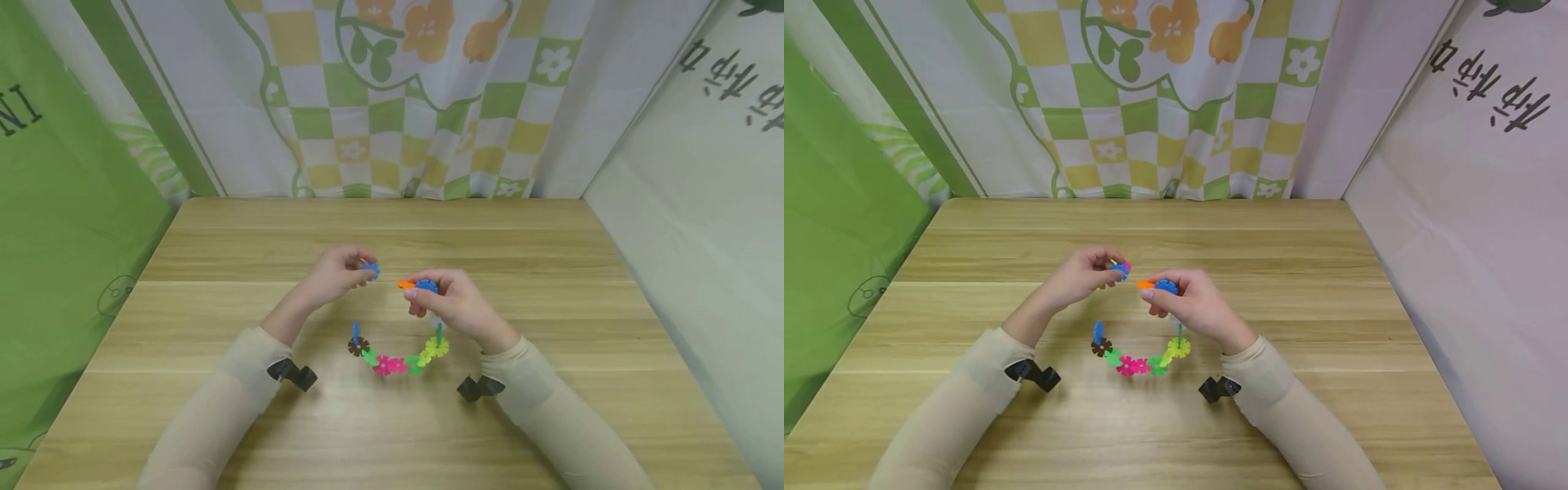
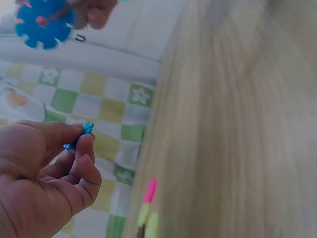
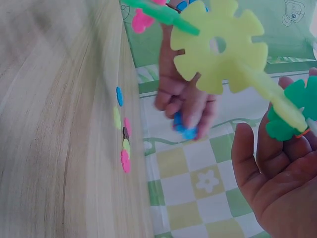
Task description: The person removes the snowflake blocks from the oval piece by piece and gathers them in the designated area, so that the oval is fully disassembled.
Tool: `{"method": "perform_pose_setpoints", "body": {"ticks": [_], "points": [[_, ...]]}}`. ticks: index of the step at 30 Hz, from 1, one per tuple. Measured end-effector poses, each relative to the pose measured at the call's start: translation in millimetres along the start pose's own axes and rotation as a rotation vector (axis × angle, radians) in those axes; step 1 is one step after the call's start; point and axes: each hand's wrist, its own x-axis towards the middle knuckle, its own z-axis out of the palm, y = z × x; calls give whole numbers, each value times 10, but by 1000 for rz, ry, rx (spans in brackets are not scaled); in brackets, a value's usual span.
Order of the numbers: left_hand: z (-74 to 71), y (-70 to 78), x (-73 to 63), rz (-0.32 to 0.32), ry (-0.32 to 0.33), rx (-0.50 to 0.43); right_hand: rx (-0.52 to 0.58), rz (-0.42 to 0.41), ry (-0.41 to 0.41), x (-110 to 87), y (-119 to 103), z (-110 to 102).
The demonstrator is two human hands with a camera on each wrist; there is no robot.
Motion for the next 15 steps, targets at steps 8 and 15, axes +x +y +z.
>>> {"method": "perform_pose_setpoints", "body": {"ticks": [8, 15], "points": [[20, -256, 143, -135, 21, 91, 13, 6, -3, -21, 4, -6], [37, -349, 197, -200, 24, 249, 8, 10, -8, -23, 1, -9]]}}
